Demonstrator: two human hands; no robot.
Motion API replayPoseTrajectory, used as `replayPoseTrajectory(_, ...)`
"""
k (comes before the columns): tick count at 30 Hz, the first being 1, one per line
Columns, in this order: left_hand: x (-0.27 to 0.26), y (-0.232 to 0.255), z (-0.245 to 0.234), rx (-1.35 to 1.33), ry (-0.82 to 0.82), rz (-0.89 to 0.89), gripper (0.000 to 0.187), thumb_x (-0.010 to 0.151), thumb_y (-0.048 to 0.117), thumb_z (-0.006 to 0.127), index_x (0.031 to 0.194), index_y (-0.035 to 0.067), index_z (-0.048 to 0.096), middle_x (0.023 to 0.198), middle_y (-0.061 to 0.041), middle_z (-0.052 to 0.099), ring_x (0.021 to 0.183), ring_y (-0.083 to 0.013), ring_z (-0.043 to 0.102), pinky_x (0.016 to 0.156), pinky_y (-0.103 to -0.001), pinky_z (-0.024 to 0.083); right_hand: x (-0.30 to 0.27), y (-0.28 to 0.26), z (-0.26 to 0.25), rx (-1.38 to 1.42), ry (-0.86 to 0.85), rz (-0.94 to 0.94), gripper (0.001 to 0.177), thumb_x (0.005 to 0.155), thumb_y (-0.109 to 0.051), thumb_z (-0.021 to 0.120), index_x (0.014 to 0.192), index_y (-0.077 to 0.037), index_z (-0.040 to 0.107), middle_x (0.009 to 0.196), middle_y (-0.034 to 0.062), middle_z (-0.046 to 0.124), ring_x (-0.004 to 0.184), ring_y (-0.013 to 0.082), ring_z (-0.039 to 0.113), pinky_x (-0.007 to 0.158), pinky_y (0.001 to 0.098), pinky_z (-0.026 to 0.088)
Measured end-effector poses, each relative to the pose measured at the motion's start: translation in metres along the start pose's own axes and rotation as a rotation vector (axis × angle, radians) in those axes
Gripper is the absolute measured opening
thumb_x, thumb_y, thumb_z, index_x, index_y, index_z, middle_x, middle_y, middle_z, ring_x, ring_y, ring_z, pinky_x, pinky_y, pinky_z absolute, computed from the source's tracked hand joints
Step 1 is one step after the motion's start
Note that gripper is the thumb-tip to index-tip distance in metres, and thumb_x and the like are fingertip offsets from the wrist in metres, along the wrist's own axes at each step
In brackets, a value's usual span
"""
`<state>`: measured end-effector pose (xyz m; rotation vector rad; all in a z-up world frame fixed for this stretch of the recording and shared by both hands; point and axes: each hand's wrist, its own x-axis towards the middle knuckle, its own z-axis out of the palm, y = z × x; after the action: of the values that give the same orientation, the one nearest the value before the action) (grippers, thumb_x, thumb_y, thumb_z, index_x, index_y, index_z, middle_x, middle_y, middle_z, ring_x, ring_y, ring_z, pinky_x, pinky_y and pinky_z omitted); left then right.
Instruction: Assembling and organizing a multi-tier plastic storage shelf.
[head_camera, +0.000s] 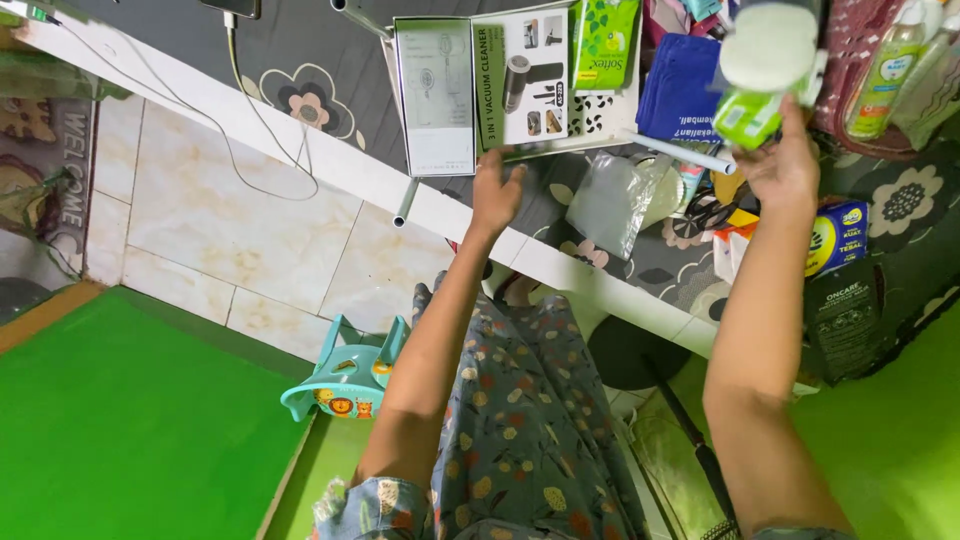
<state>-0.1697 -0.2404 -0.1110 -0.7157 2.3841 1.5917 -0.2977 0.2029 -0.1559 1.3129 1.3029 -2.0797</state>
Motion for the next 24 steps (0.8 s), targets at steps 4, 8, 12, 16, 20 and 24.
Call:
replayPoseTrajectory(4, 0.017, -0.033, 0.022, 0.133, 0.046, 0.117, 0.038, 0.088, 0.012, 0.068, 0.124, 0.002, 0.059, 0.129, -0.027, 0.06, 0.124, -0.0439, 0.054, 0.107, -0.047, 0.043, -0.111, -0.009, 0.06, -0.267, 0.391, -0.374, 0.042, 0.093, -0.037, 0.072, 0.127, -0.016, 0.06, 0.131, 0.003, 0.063, 0.112, 0.0217, 0.058, 0.088, 0.0438, 0.054)
replayPoseTrajectory(8, 0.025, -0.023, 0.032, 0.274, 0.035, -0.024, 0.05, 0.085, 0.02, 0.071, 0.131, 0.005, 0.057, 0.131, -0.034, 0.053, 0.128, -0.0486, 0.046, 0.11, -0.051, 0.037, -0.183, 0.036, 0.116, -0.296, 0.195, -1.147, 0.017, 0.096, 0.008, 0.057, 0.108, -0.004, 0.053, 0.104, 0.0069, 0.06, 0.085, 0.0139, 0.06, 0.067, 0.0242, 0.05)
replayPoseTrajectory(12, 0.021, -0.017, 0.031, 0.32, 0.022, -0.109, 0.055, 0.085, 0.026, 0.071, 0.135, 0.009, 0.058, 0.14, -0.037, 0.044, 0.131, -0.0492, 0.044, 0.112, -0.051, 0.036, -0.172, 0.096, 0.185, -0.692, -0.262, -0.905, 0.014, 0.1, 0.009, 0.06, 0.108, -0.002, 0.062, 0.098, 0.0073, 0.071, 0.087, 0.013, 0.07, 0.071, 0.0237, 0.056)
replayPoseTrajectory(16, 0.018, -0.018, 0.026, 0.361, -0.022, -0.081, 0.05, 0.086, 0.028, 0.071, 0.131, 0.01, 0.063, 0.152, -0.034, 0.037, 0.137, -0.0477, 0.043, 0.114, -0.049, 0.036, -0.043, 0.18, 0.19, -0.844, -0.188, -0.781, 0.028, 0.095, -0.004, 0.067, 0.122, -0.001, 0.061, 0.11, 0.0097, 0.071, 0.094, 0.0171, 0.071, 0.076, 0.0297, 0.057)
replayPoseTrajectory(20, 0.017, -0.013, 0.018, 0.35, -0.02, -0.052, 0.039, 0.083, 0.028, 0.073, 0.117, 0.01, 0.071, 0.16, -0.031, 0.03, 0.143, -0.0463, 0.038, 0.115, -0.048, 0.036, -0.026, 0.207, 0.213, -0.789, -0.267, -0.455, 0.023, 0.094, -0.013, 0.075, 0.112, -0.006, 0.061, 0.101, 0.0085, 0.073, 0.09, 0.0151, 0.067, 0.08, 0.0302, 0.053)
replayPoseTrajectory(24, 0.01, 0.005, 0.011, 0.234, -0.005, -0.105, 0.033, 0.08, 0.029, 0.075, 0.106, 0.009, 0.072, 0.158, -0.031, 0.033, 0.143, -0.0448, 0.039, 0.114, -0.047, 0.036, -0.047, 0.18, 0.219, -0.419, -0.297, -0.307, 0.04, 0.085, -0.009, 0.079, 0.1, -0.01, 0.042, 0.088, 0.0061, 0.064, 0.079, 0.0139, 0.063, 0.069, 0.0285, 0.054)
